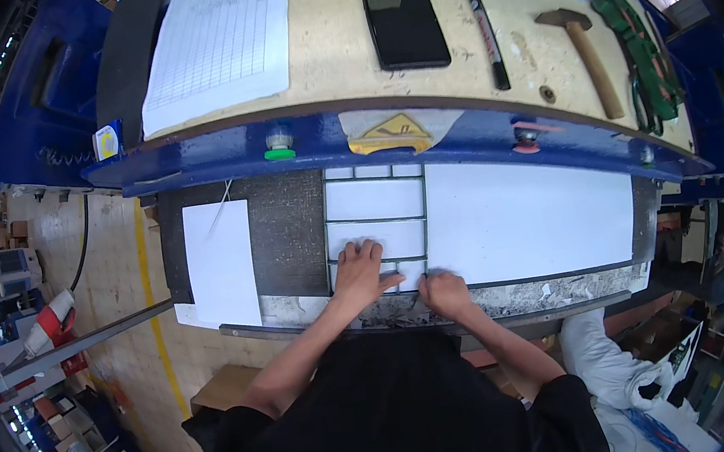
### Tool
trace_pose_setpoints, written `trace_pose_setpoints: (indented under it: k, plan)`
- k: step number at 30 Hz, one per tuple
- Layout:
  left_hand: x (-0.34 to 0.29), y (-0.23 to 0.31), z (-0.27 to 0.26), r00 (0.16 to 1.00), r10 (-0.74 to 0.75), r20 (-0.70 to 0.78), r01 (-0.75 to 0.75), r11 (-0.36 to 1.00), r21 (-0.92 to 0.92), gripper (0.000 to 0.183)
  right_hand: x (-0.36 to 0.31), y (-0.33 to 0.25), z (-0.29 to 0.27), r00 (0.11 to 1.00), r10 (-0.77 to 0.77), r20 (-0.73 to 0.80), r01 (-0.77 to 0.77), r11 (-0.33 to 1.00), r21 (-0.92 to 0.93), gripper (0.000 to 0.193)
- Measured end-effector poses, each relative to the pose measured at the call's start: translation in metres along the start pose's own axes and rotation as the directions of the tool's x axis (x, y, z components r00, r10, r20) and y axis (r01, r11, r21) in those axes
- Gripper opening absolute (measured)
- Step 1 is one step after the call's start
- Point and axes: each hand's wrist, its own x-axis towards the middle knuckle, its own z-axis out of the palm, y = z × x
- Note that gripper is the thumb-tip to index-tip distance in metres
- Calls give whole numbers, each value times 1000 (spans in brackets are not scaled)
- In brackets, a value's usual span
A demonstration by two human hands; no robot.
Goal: Die-cut material using a hydraulic clicker press to manufacture shoe components.
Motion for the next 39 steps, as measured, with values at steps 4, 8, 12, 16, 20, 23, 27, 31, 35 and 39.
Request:
trace_pose_setpoints:
  k: [4, 8, 12, 16, 20, 23, 27, 31, 35, 39]
  plan:
    - [-9, -1, -1, 1000, -21, 7, 21, 1000, -21, 68, -5, -2, -2, 997, -75, 19, 75, 997, 37, 42]
    - [-5, 0, 9, 999, 8, -49, -7, 1000, 14, 67, -8, -3, 0, 1000, -4, 15, 3, 996, 90, 44]
    - [-10, 11, 17, 993, -2, -117, 16, 993, 119, 66, 1, 3, 9, 983, 96, 157, -131, 964, 233, 48]
    - [-4, 10, 22, 999, -22, -39, 27, 992, 127, 65, 2, -2, -4, 966, 81, 243, -143, 958, 247, 49]
    - [2, 2, 16, 999, 17, 50, -15, 999, -30, 59, -4, 5, 9, 988, 2, 156, -37, 975, 219, 51]
    - [1, 3, 10, 992, -39, 123, 53, 992, -119, 58, -11, -1, -12, 990, -114, 82, 97, 977, 192, 51]
    - [0, 19, -34, 990, -14, 138, 41, 981, -191, 61, -42, -11, -41, 968, -53, 245, -5, 973, 229, 52]
    - [-2, 5, 12, 989, 32, -148, -48, 993, -104, 55, -6, 3, -11, 991, -69, 116, 43, 975, 219, 50]
    - [6, 6, -3, 996, 6, -93, -27, 972, -233, 49, -30, -9, -28, 999, -39, -7, 39, 992, 122, 48]
    - [-2, 8, 4, 995, -31, -94, 9, 974, -226, 47, -21, -4, -27, 998, -18, 60, 13, 997, 72, 46]
